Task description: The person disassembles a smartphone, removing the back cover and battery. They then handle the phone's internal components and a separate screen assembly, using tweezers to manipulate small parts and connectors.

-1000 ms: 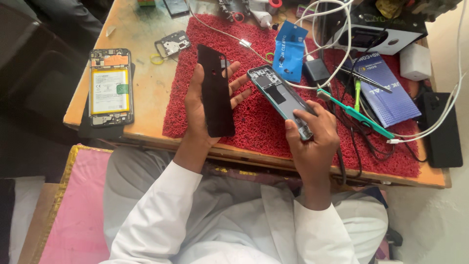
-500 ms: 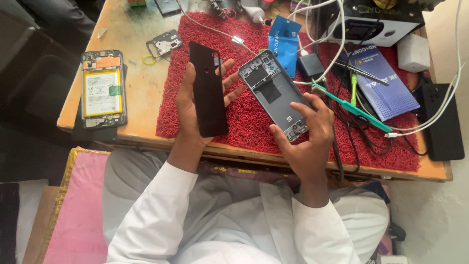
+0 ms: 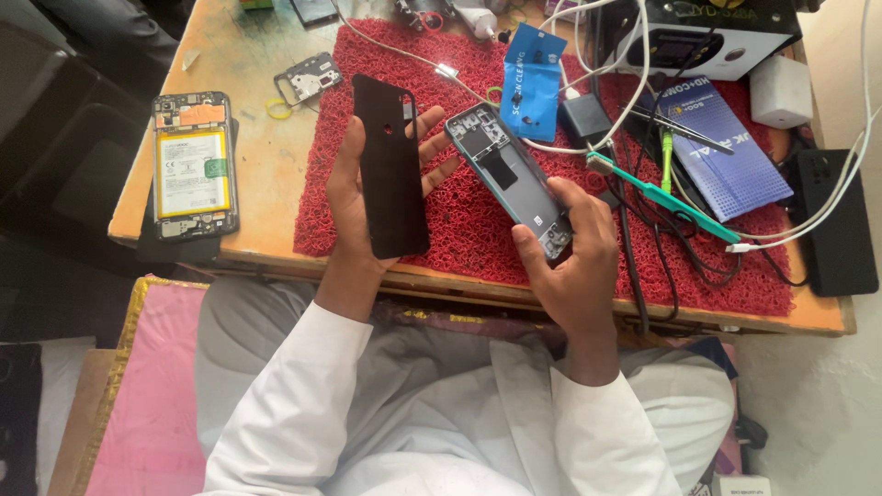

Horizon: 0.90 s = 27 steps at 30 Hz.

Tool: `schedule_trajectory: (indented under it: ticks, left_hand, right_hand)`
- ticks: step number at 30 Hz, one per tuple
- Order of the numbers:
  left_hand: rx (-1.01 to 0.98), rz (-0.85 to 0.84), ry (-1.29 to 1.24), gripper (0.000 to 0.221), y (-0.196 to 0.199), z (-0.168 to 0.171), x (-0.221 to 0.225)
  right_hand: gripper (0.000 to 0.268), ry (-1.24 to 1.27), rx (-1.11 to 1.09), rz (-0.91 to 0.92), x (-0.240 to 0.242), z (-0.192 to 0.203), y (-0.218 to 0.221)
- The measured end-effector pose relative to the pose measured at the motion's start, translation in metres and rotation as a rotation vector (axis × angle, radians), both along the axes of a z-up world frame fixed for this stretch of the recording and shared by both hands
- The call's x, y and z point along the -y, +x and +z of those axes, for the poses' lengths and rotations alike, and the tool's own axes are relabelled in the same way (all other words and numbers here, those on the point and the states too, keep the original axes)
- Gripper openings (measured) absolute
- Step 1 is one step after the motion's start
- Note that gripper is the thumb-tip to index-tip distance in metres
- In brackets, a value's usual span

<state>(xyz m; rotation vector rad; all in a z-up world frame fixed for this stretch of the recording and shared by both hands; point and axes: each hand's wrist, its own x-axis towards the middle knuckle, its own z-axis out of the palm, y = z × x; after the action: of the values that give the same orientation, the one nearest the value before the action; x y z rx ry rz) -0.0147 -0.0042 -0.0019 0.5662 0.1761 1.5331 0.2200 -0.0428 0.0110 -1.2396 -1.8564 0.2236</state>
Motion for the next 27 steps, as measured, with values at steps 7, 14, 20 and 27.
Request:
schedule_trajectory:
  ticks: [7, 14, 20, 27]
  left_hand:
    - [-0.016, 0.009, -0.017, 0.058, 0.000, -0.002, -0.001]
    - [-0.039, 0.021, -0.033, 0.058, 0.000, 0.001, 0.000]
    - [-0.051, 0.021, -0.022, 0.057, 0.000, 0.000, 0.001]
    - [-0.051, 0.023, -0.017, 0.058, 0.001, 0.000, 0.000]
  right_hand:
    - [0.048, -0.023, -0.044, -0.003, 0.000, -0.004, 0.001]
    - [0.049, -0.043, -0.046, -0.013, 0.000, 0.001, -0.001]
    - [0.054, -0.028, 0.088, -0.063, -0.001, 0.004, -0.004]
    - [0.061, 0.018, 0.060, -0.072, -0.004, -0.008, 0.000]
